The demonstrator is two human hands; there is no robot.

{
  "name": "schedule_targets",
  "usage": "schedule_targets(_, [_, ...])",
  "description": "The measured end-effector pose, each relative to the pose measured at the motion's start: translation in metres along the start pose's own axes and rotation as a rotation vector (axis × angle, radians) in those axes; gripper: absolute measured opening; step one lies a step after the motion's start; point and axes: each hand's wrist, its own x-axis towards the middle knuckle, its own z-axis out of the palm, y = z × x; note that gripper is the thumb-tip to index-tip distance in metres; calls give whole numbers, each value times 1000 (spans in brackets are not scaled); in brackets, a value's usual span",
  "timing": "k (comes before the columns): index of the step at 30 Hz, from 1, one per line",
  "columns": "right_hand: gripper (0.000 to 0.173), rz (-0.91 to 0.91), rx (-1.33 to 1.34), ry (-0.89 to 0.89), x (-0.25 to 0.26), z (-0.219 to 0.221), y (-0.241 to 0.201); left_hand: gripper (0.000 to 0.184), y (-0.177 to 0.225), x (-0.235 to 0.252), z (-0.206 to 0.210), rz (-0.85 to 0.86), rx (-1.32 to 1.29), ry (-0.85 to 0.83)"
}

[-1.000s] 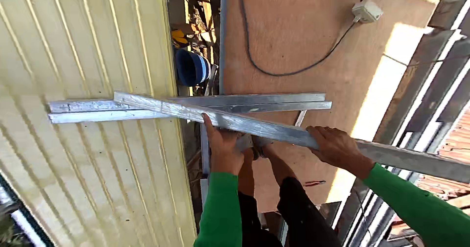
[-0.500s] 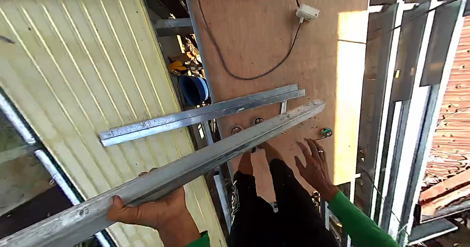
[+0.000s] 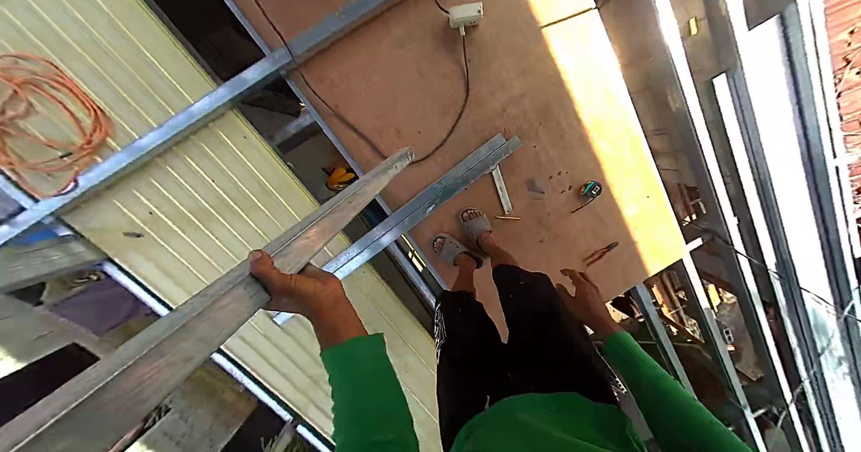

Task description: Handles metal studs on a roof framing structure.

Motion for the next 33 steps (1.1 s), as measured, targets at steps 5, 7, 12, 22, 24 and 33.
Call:
schedule_targets(5, [49,95,141,13,-29,16,47,48,6,-2,50,102,-29,-57])
schedule_targets(7, [49,168,152,10,-40,23,69,54,14,-2,64,129,-35,-93])
schedule_targets(12, [48,230,173,-32,-65,35,97,63,28,8,87,115,27,-214])
schedule_targets(22, [46,133,266,19,-45,-3,45,63,127,46,117,368,-10,-279])
schedule_targets(24, [45,114,273,23,-43,-14,30,65,130,56,106,297,33,-397])
schedule_targets(33, [46,116,247,-3,-50,-33,18,66,204,52,63,279,74,-432])
